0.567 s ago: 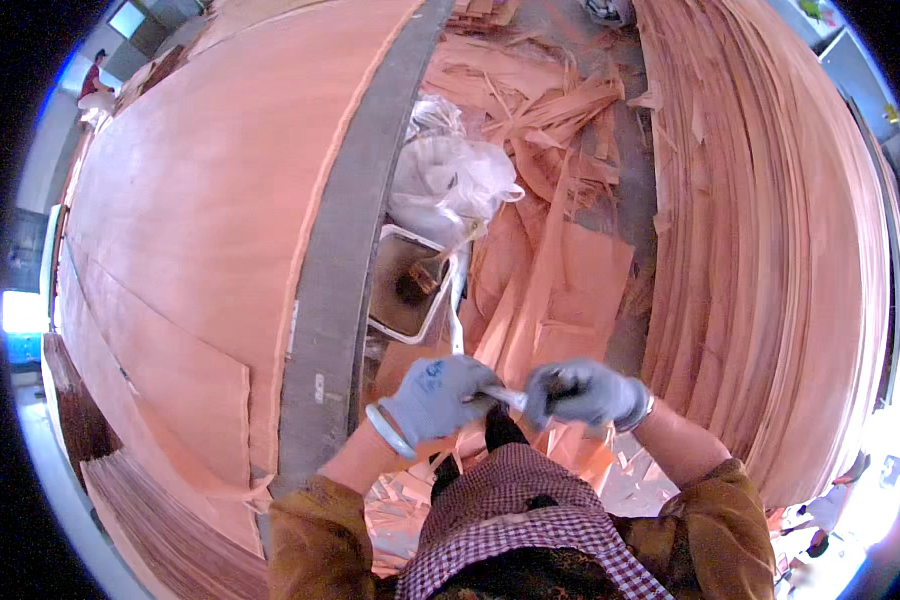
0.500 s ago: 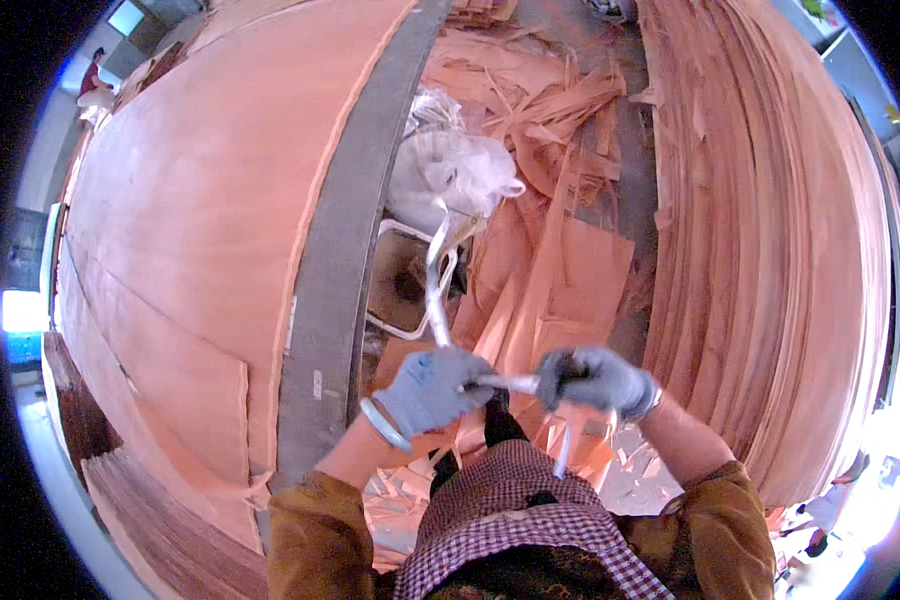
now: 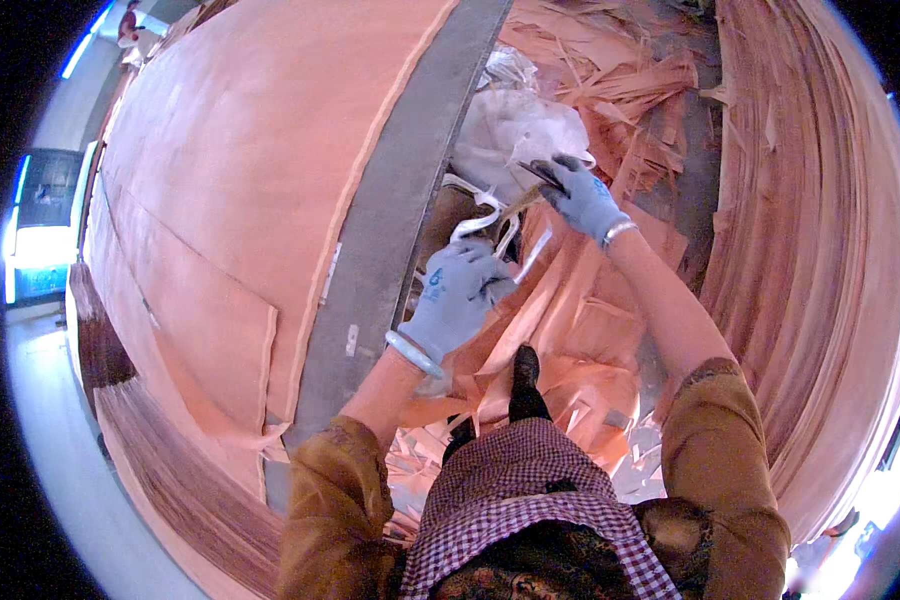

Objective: The person cuts strips of wood veneer from a large sheet using a hand tool, measuring lengths and organizing the cut pieces into stacks.

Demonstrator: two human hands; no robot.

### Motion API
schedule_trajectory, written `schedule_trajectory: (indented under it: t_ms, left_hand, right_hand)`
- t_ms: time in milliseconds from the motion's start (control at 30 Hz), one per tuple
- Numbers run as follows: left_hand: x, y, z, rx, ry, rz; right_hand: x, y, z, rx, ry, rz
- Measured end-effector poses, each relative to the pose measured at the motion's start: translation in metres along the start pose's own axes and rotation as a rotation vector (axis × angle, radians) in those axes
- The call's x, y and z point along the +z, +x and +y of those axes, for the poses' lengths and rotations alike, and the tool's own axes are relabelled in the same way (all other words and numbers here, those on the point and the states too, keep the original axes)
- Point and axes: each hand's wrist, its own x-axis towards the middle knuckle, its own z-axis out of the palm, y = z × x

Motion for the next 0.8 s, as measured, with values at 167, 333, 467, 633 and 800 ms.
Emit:
schedule_trajectory:
  t_ms: [167,333,467,633,800]
  left_hand:
    - [0.040,-0.032,-0.039,-0.109,0.082,0.227]
    - [0.096,-0.052,-0.092,-0.382,0.183,0.585]
    - [0.090,-0.030,-0.084,-0.923,-0.033,0.269]
    - [0.125,-0.050,-0.131,-0.758,0.374,0.614]
    - [0.090,-0.056,-0.084,-0.734,0.023,0.330]
  right_hand:
    - [-0.004,0.018,-0.030,0.397,0.217,-0.734]
    - [-0.019,-0.020,-0.030,0.907,1.104,-0.432]
    - [-0.032,-0.043,-0.050,0.852,1.105,-0.272]
    - [-0.003,-0.044,-0.086,0.244,0.264,-0.266]
    - [-0.006,-0.016,-0.106,0.206,-0.081,-0.364]
